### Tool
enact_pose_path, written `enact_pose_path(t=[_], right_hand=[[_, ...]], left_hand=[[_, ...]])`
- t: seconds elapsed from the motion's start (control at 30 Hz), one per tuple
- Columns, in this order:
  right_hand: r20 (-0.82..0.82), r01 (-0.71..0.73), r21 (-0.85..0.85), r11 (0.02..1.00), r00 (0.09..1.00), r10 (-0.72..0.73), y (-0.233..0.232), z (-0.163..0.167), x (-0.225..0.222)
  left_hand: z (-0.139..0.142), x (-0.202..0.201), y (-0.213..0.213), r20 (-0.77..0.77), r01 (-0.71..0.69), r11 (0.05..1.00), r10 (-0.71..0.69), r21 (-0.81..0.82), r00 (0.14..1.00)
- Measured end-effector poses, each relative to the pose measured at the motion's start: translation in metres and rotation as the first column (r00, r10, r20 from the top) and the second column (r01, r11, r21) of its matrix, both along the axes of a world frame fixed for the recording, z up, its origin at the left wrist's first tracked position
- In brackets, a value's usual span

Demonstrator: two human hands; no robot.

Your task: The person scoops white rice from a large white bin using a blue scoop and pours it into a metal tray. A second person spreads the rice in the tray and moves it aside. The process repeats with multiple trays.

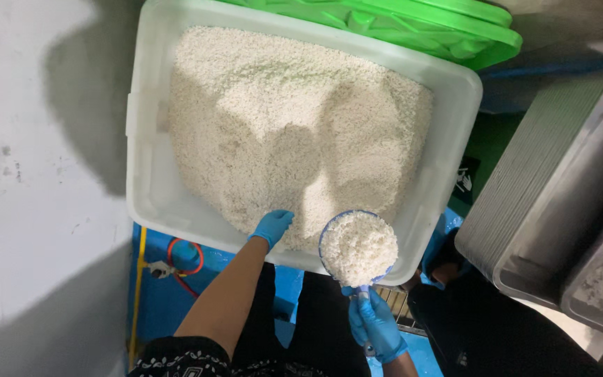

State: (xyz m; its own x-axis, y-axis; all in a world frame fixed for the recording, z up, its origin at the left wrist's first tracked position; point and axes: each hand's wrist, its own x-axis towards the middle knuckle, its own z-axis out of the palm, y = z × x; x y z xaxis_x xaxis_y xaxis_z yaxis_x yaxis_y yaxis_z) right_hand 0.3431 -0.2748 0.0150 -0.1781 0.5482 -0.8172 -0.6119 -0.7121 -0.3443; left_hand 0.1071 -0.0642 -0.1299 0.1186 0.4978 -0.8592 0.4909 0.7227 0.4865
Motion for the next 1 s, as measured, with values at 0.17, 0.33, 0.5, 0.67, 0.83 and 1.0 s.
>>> enact_pose_path(t=[0.17,0.33,0.5,0.67,0.83,1.0], right_hand=[[-0.055,0.015,0.084,0.996,0.998,-0.011,0.002,-0.001,-0.005],[-0.038,0.002,0.183,0.983,0.999,0.005,0.003,0.010,-0.009],[0.043,-0.068,0.223,0.972,0.997,0.060,0.007,0.026,-0.009],[0.045,-0.074,0.215,0.974,0.997,0.066,0.009,0.033,-0.008],[-0.040,0.041,0.218,0.975,0.999,-0.033,0.003,0.036,-0.006],[-0.072,0.091,0.197,0.976,0.994,-0.078,-0.004,0.041,0.000]], left_hand=[[-0.006,-0.005,0.000,0.076,-0.085,0.996,0.083,0.027,0.994],[-0.005,-0.011,-0.002,0.195,-0.091,0.995,0.080,0.049,0.978],[0.003,-0.015,-0.002,0.126,-0.082,0.995,0.089,-0.063,0.988],[0.002,-0.013,-0.001,0.043,-0.036,0.997,0.039,-0.074,0.998],[-0.002,-0.007,-0.009,0.044,-0.034,0.996,0.038,-0.079,0.998],[-0.004,0.003,-0.018,0.064,-0.022,0.997,0.026,-0.072,0.998]])
